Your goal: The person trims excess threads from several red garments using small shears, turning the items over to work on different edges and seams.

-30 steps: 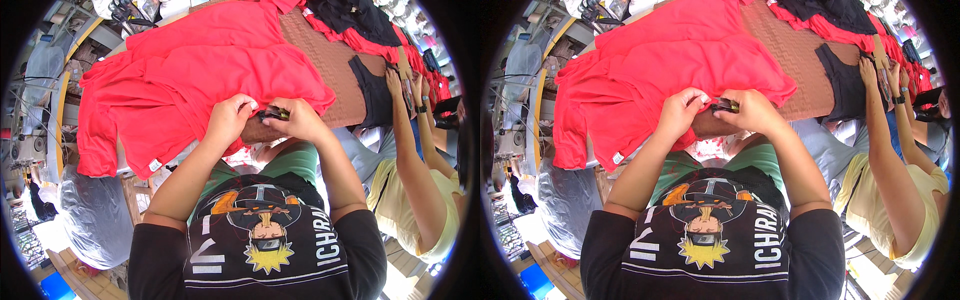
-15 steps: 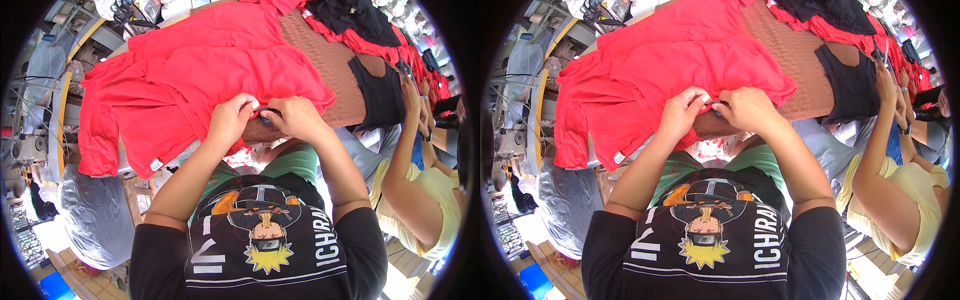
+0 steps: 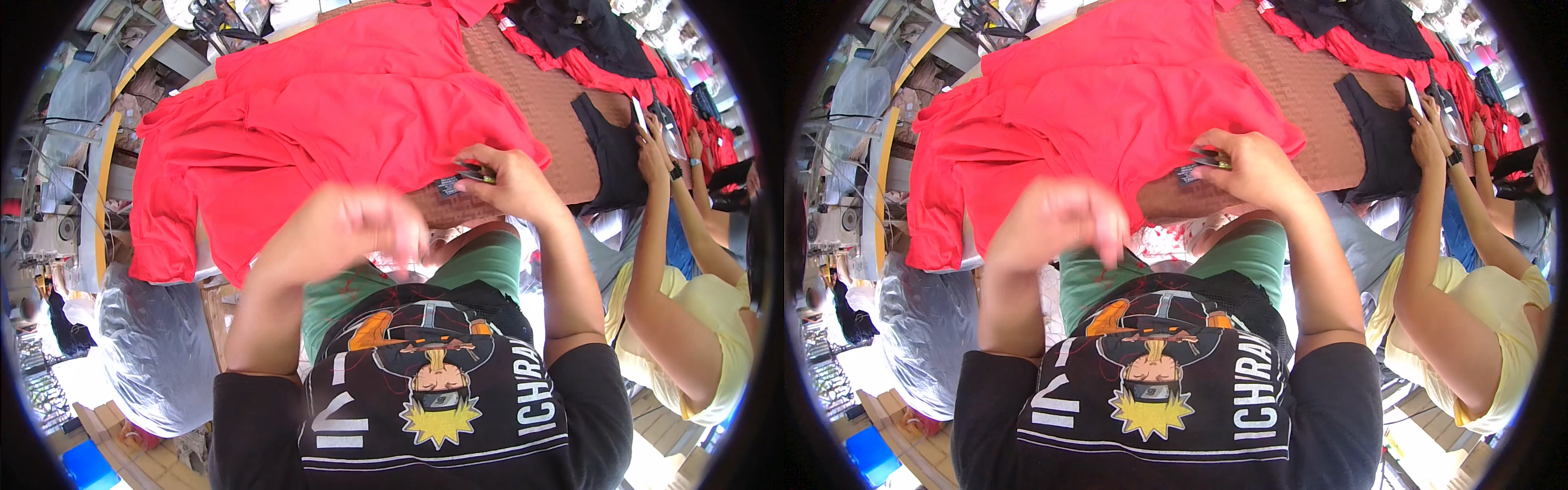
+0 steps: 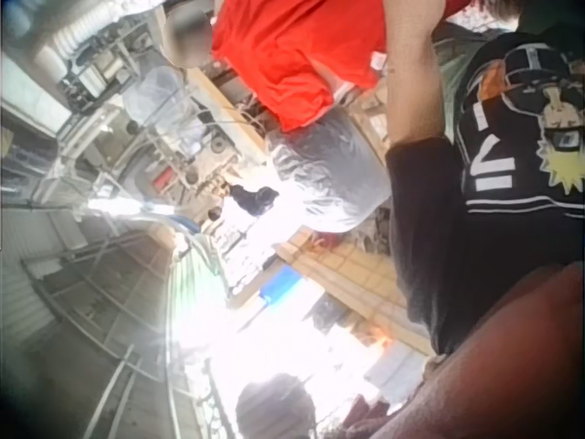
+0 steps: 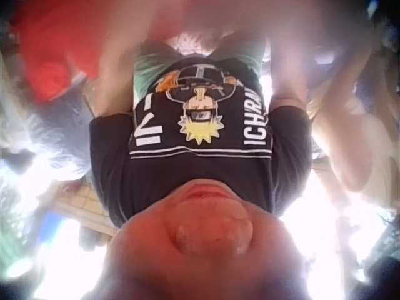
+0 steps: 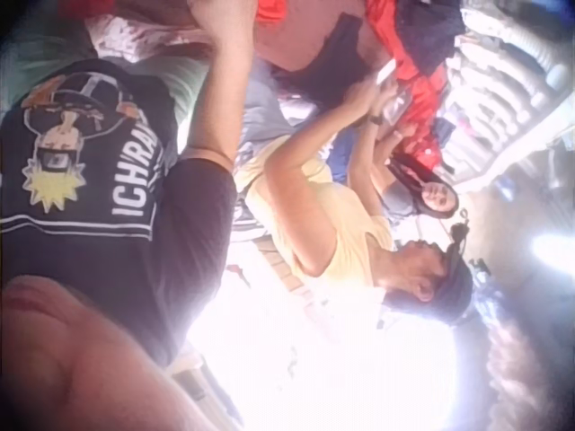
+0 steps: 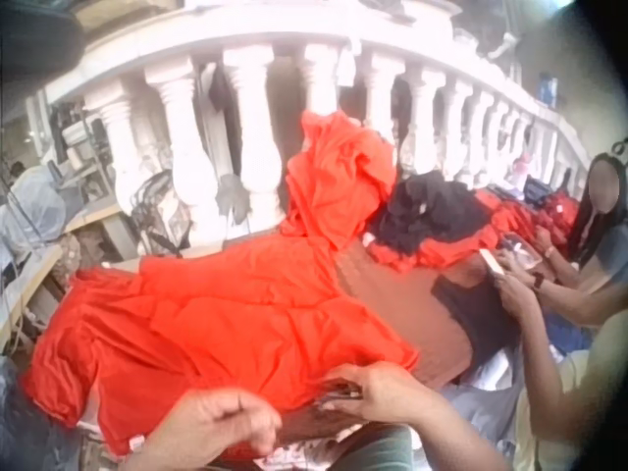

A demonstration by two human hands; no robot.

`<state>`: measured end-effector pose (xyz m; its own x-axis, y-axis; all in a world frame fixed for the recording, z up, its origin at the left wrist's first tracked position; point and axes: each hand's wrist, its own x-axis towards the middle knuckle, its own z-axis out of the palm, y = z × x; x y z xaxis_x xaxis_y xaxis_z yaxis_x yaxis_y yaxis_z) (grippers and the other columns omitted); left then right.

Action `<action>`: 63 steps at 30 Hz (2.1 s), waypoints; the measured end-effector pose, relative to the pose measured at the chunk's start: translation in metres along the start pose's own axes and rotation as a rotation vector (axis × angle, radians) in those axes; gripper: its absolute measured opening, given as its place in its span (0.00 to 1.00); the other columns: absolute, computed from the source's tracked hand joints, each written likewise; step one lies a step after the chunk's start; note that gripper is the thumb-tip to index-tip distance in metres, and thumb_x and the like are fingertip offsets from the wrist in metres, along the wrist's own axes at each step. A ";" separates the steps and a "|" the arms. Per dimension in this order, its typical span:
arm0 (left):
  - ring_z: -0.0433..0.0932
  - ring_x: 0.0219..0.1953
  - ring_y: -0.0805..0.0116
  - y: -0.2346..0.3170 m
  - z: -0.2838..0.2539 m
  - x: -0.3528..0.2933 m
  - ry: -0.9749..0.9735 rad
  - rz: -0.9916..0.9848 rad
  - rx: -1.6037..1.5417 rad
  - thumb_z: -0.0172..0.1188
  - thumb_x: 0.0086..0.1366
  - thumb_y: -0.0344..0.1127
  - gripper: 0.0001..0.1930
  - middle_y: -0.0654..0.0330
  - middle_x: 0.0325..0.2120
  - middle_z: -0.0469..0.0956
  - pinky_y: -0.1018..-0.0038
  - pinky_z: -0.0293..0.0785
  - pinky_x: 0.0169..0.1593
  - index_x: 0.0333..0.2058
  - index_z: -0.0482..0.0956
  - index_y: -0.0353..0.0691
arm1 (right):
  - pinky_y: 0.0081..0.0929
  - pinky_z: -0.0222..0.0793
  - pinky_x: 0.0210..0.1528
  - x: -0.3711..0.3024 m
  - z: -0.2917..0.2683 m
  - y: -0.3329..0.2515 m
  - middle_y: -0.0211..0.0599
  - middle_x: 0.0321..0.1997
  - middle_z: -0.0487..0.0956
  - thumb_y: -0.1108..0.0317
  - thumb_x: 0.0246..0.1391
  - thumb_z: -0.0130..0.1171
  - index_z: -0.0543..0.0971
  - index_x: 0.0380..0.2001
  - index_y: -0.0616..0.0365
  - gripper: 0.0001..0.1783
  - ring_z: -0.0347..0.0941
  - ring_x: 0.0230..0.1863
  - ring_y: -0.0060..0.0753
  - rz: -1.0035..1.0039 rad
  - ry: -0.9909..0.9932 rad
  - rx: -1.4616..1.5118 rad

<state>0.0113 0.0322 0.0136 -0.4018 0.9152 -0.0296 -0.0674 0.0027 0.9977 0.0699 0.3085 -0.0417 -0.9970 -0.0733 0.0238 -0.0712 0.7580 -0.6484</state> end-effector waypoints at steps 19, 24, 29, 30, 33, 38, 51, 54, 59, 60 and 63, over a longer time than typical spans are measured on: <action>0.77 0.46 0.57 -0.091 0.003 0.031 0.568 0.032 0.981 0.68 0.53 0.32 0.17 0.56 0.42 0.78 0.67 0.73 0.48 0.42 0.81 0.36 | 0.35 0.71 0.35 0.001 -0.009 0.009 0.45 0.30 0.80 0.65 0.50 0.65 0.79 0.41 0.55 0.15 0.79 0.32 0.43 -0.040 0.039 0.062; 0.78 0.42 0.58 -0.096 -0.002 0.028 0.580 0.099 1.024 0.67 0.54 0.32 0.13 0.57 0.39 0.78 0.69 0.75 0.44 0.39 0.82 0.35 | 0.26 0.70 0.37 0.014 0.021 0.012 0.37 0.28 0.79 0.72 0.46 0.67 0.78 0.42 0.59 0.17 0.75 0.32 0.26 -0.111 -0.051 0.007; 0.81 0.34 0.60 -0.101 0.002 0.035 0.601 0.013 0.843 0.66 0.57 0.32 0.09 0.57 0.31 0.81 0.72 0.76 0.40 0.35 0.83 0.35 | 0.33 0.69 0.35 0.012 -0.011 0.007 0.48 0.30 0.78 0.69 0.51 0.62 0.78 0.37 0.61 0.10 0.77 0.31 0.43 0.050 -0.003 0.101; 0.81 0.33 0.63 -0.098 0.005 0.035 0.612 -0.035 0.802 0.65 0.58 0.32 0.08 0.57 0.30 0.82 0.73 0.76 0.40 0.35 0.83 0.35 | 0.31 0.68 0.35 0.011 -0.008 0.014 0.46 0.28 0.77 0.69 0.53 0.62 0.78 0.36 0.62 0.09 0.74 0.30 0.38 0.022 0.003 0.094; 0.81 0.33 0.71 -0.095 0.003 0.039 0.601 -0.154 0.553 0.63 0.61 0.32 0.08 0.57 0.29 0.83 0.77 0.76 0.40 0.36 0.84 0.35 | 0.29 0.66 0.34 0.008 0.004 0.035 0.42 0.25 0.75 0.68 0.55 0.62 0.77 0.35 0.63 0.09 0.68 0.26 0.30 0.002 0.020 0.051; 0.80 0.35 0.76 -0.099 -0.004 0.041 0.601 -0.176 0.261 0.63 0.61 0.33 0.10 0.57 0.31 0.83 0.79 0.75 0.42 0.39 0.83 0.34 | 0.37 0.70 0.36 0.003 0.003 0.022 0.47 0.28 0.78 0.65 0.51 0.64 0.78 0.38 0.60 0.13 0.76 0.31 0.46 0.078 0.053 -0.062; 0.80 0.35 0.56 -0.103 0.014 0.046 0.556 0.058 0.890 0.65 0.56 0.32 0.08 0.54 0.34 0.80 0.68 0.76 0.39 0.35 0.83 0.37 | 0.42 0.70 0.39 0.010 0.041 0.002 0.47 0.33 0.78 0.75 0.46 0.58 0.77 0.37 0.60 0.12 0.75 0.37 0.54 -0.191 0.087 0.085; 0.81 0.33 0.56 -0.106 0.014 0.049 0.591 0.076 0.889 0.64 0.58 0.33 0.07 0.54 0.31 0.81 0.68 0.76 0.37 0.34 0.82 0.37 | 0.41 0.70 0.38 0.011 0.044 0.007 0.46 0.32 0.78 0.72 0.48 0.60 0.77 0.37 0.60 0.11 0.75 0.36 0.52 -0.115 0.038 0.123; 0.82 0.30 0.59 -0.099 0.014 0.049 0.619 -0.076 0.731 0.61 0.63 0.35 0.08 0.52 0.28 0.81 0.69 0.76 0.36 0.37 0.80 0.37 | 0.38 0.70 0.36 0.004 0.033 -0.005 0.45 0.31 0.79 0.64 0.51 0.64 0.77 0.37 0.58 0.13 0.76 0.33 0.46 -0.009 -0.010 0.192; 0.82 0.30 0.60 -0.100 0.013 0.050 0.616 -0.082 0.724 0.61 0.63 0.35 0.08 0.52 0.28 0.81 0.70 0.75 0.35 0.37 0.80 0.37 | 0.38 0.70 0.36 0.003 0.031 -0.006 0.44 0.31 0.79 0.63 0.51 0.64 0.77 0.37 0.58 0.13 0.76 0.33 0.46 -0.024 -0.010 0.173; 0.82 0.29 0.65 -0.101 0.012 0.051 0.610 -0.097 0.712 0.60 0.64 0.35 0.09 0.53 0.27 0.81 0.72 0.75 0.35 0.38 0.79 0.37 | 0.38 0.70 0.36 0.000 0.028 -0.004 0.43 0.32 0.79 0.62 0.50 0.64 0.77 0.37 0.57 0.13 0.76 0.34 0.46 -0.092 0.003 0.100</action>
<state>0.0086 0.0830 -0.0878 -0.8459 0.5300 0.0601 0.3677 0.4977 0.7856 0.0707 0.2870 -0.0606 -0.9866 -0.1372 0.0888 -0.1590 0.6801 -0.7157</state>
